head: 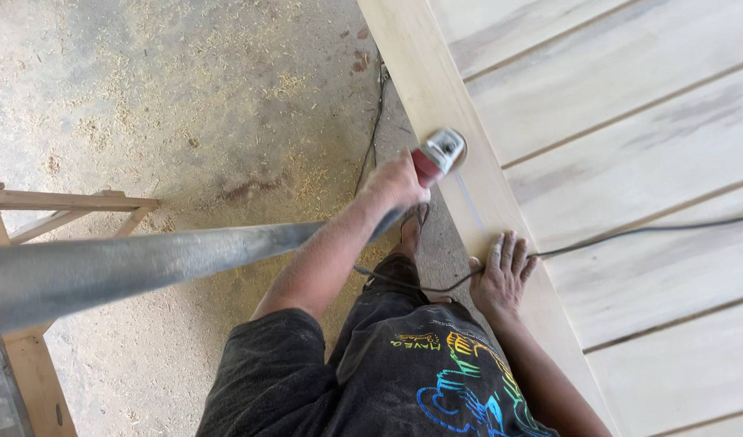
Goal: The person uses an angle grinder with a sanding disc to smooth the surface of a large wooden panel. They move the tool systematically across the slats and frame, generating sawdust while maintaining contact with the wood.
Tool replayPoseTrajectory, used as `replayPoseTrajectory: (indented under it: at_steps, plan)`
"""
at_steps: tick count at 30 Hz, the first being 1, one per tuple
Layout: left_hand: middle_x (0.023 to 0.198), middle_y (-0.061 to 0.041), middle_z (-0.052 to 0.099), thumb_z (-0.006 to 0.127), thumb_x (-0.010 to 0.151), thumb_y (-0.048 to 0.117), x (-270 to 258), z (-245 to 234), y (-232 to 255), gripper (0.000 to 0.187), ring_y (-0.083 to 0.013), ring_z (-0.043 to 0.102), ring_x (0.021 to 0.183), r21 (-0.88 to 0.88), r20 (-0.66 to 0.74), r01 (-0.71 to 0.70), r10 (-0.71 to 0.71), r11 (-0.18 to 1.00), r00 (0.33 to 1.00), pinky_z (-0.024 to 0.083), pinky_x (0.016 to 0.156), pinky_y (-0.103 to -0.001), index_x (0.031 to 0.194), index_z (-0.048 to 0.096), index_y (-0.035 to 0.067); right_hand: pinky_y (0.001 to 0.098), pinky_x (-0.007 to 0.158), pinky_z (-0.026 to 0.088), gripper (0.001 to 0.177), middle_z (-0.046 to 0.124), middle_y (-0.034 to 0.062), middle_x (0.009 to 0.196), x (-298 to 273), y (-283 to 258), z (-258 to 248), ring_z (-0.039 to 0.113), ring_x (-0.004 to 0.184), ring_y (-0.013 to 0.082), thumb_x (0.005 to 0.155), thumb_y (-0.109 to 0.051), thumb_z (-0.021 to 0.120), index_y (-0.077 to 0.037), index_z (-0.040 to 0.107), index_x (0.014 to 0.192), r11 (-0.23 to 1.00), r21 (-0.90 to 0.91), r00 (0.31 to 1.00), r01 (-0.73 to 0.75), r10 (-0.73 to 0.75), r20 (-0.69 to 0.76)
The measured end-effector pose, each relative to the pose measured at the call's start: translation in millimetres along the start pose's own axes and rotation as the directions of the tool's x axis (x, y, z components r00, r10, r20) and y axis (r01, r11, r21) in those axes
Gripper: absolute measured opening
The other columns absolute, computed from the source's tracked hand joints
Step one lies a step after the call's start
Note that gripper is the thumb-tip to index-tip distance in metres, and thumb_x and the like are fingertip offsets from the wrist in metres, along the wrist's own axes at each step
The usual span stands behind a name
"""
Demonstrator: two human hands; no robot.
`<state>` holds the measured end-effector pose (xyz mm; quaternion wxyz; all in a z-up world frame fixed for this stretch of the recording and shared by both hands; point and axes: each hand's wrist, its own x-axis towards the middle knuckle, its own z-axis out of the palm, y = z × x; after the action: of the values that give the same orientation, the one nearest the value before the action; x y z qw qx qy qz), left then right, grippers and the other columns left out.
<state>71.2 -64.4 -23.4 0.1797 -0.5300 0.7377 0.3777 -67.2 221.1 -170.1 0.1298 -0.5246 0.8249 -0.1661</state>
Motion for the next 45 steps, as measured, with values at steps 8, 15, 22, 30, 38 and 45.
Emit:
replayPoseTrajectory:
  at_steps: [8, 15, 22, 30, 38, 45]
  plan:
    - [0.107, -0.014, 0.068, 0.084, 0.072, 0.021, 112, -121, -19, 0.084, -0.0245, 0.073, 0.083, -0.202, -0.085, 0.125, -0.144, 0.971, 0.986, 0.065, 0.074, -0.038, 0.139, 0.037, 0.003, 0.0662, 0.123, -0.007, 0.079, 0.020, 0.0226, 0.171, 125, -55, 13, 0.005, 0.160, 0.0421, 0.103, -0.050, 0.044, 0.002, 0.029, 0.161, 0.997, -0.027, 0.996, 0.074, -0.072, 0.053]
    - [0.107, -0.014, 0.069, 0.085, 0.066, 0.013, 195, -210, -42, 0.085, -0.0231, 0.073, 0.083, -0.348, -0.158, 0.109, -0.174, 0.931, 0.972, 0.066, 0.070, -0.040, 0.139, 0.042, 0.005, 0.0617, 0.125, -0.001, 0.077, 0.019, 0.0261, 0.169, 208, -91, 21, 0.005, 0.158, 0.0466, 0.105, -0.050, 0.042, 0.004, 0.029, 0.159, 0.996, -0.029, 0.994, 0.084, -0.081, 0.072]
    - [0.106, -0.014, 0.073, 0.086, 0.064, 0.014, 268, -271, -58, 0.068, -0.0226, 0.075, 0.081, -0.432, -0.283, 0.052, -0.190, 0.900, 0.940, 0.066, 0.072, -0.039, 0.126, 0.059, 0.005, 0.0634, 0.124, 0.000, 0.077, 0.021, 0.0262, 0.169, 270, -111, 22, 0.008, 0.157, 0.0464, 0.106, -0.050, 0.040, 0.004, 0.030, 0.159, 1.000, 0.005, 1.000, 0.029, -0.029, 0.009]
    - [0.110, -0.017, 0.075, 0.089, 0.061, 0.025, 278, -242, -62, 0.065, -0.0234, 0.074, 0.098, -0.200, -0.407, -0.080, -0.008, 0.977, 0.913, 0.061, 0.088, -0.037, 0.117, 0.068, 0.000, 0.0666, 0.123, 0.002, 0.076, 0.028, 0.0238, 0.168, 239, -101, 10, 0.015, 0.157, 0.0441, 0.106, -0.051, 0.042, 0.001, 0.034, 0.160, 0.999, 0.035, 0.999, -0.040, 0.041, -0.036]
    - [0.111, -0.017, 0.076, 0.085, 0.065, 0.026, 155, -126, -15, 0.060, -0.0237, 0.074, 0.100, -0.116, -0.244, -0.128, 0.097, 0.985, 0.965, 0.059, 0.092, -0.036, 0.118, 0.070, 0.001, 0.0578, 0.126, 0.000, 0.073, 0.019, 0.0208, 0.170, 100, -45, 6, 0.008, 0.159, 0.0400, 0.105, -0.055, 0.031, -0.005, 0.033, 0.159, 0.985, -0.004, 0.984, -0.173, 0.173, -0.054]
    - [0.112, -0.016, 0.065, 0.082, 0.071, 0.025, 37, -17, 28, 0.083, -0.0250, 0.072, 0.094, -0.065, -0.103, -0.100, 0.093, 0.993, 0.990, 0.065, 0.082, -0.039, 0.136, 0.037, 0.000, 0.0518, 0.127, -0.005, 0.077, 0.007, 0.0193, 0.173, -60, 16, -3, -0.001, 0.160, 0.0359, 0.105, -0.060, 0.025, -0.009, 0.024, 0.163, 0.935, 0.035, 0.932, -0.354, 0.356, -0.067]
